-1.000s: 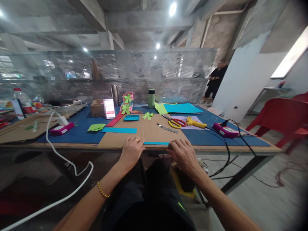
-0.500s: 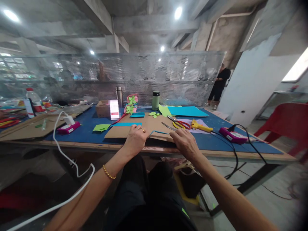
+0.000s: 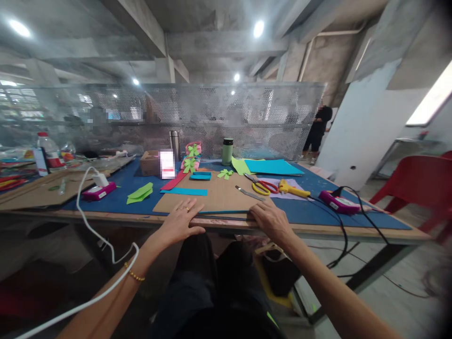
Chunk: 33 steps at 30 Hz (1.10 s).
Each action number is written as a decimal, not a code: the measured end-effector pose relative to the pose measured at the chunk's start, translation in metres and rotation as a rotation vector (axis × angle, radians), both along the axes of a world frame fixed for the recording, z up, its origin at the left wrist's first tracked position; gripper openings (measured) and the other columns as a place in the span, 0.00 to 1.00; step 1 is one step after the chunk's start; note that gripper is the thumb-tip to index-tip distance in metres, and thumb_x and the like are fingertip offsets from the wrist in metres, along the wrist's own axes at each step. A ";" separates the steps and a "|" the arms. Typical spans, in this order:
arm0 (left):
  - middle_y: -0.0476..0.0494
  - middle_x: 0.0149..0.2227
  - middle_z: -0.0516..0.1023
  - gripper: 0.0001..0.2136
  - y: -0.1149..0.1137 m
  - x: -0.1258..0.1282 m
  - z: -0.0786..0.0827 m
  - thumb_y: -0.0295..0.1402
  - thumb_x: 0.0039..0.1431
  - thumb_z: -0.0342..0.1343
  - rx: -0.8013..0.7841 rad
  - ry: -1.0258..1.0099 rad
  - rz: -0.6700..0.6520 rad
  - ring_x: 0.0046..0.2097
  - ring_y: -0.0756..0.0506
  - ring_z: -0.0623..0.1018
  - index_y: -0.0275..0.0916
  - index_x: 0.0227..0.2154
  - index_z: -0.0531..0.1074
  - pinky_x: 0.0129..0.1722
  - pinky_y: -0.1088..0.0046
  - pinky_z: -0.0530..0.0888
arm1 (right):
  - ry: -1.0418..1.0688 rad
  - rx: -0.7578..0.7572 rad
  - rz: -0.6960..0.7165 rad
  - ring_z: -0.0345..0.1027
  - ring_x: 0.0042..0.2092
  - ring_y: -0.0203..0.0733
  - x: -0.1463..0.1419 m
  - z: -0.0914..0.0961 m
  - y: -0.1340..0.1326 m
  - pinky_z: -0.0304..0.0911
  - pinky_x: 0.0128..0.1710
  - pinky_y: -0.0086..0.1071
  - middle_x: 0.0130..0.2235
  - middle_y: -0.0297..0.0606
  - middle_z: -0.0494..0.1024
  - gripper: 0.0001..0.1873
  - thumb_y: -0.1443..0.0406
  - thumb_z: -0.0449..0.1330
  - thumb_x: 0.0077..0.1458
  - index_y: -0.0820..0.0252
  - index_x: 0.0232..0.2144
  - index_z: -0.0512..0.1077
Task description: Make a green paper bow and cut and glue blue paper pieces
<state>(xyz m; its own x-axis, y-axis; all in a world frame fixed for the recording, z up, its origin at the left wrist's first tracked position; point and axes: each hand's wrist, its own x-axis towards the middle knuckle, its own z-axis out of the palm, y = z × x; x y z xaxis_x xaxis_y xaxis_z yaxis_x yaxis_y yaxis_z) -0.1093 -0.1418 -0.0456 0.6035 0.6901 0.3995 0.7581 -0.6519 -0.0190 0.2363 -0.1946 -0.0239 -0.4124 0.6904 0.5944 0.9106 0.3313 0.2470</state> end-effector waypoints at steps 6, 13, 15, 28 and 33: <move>0.32 0.70 0.60 0.38 -0.005 0.005 0.004 0.57 0.57 0.59 -0.032 -0.002 0.017 0.71 0.34 0.60 0.44 0.67 0.62 0.67 0.52 0.60 | 0.063 -0.048 -0.039 0.70 0.37 0.38 0.001 -0.001 -0.006 0.52 0.31 0.29 0.35 0.37 0.80 0.13 0.67 0.53 0.67 0.57 0.34 0.76; 0.33 0.69 0.61 0.38 -0.013 0.007 0.006 0.58 0.56 0.59 -0.045 -0.020 0.048 0.70 0.34 0.61 0.46 0.66 0.64 0.67 0.51 0.60 | 0.063 -0.049 -0.010 0.71 0.37 0.38 0.002 -0.001 -0.008 0.55 0.33 0.28 0.35 0.38 0.79 0.12 0.68 0.53 0.67 0.58 0.34 0.76; 0.33 0.69 0.62 0.37 -0.015 0.008 0.004 0.57 0.56 0.60 -0.048 -0.024 0.053 0.70 0.34 0.61 0.45 0.66 0.64 0.67 0.51 0.60 | 0.062 -0.039 -0.006 0.71 0.37 0.39 0.003 -0.002 -0.008 0.55 0.33 0.29 0.35 0.38 0.80 0.13 0.68 0.53 0.67 0.59 0.34 0.76; 0.35 0.48 0.81 0.17 -0.010 0.036 0.054 0.43 0.69 0.51 0.093 -0.190 0.165 0.51 0.36 0.78 0.38 0.49 0.78 0.52 0.59 0.70 | 0.264 -0.095 0.022 0.71 0.34 0.40 -0.016 0.028 0.030 0.53 0.31 0.29 0.34 0.39 0.81 0.10 0.68 0.54 0.64 0.57 0.36 0.77; 0.33 0.55 0.77 0.21 -0.010 0.100 0.071 0.41 0.64 0.59 0.260 -0.130 -0.075 0.56 0.35 0.73 0.38 0.56 0.73 0.59 0.53 0.61 | 0.223 -0.130 0.110 0.70 0.35 0.40 -0.029 0.017 0.036 0.54 0.33 0.28 0.35 0.40 0.80 0.10 0.69 0.53 0.66 0.58 0.37 0.76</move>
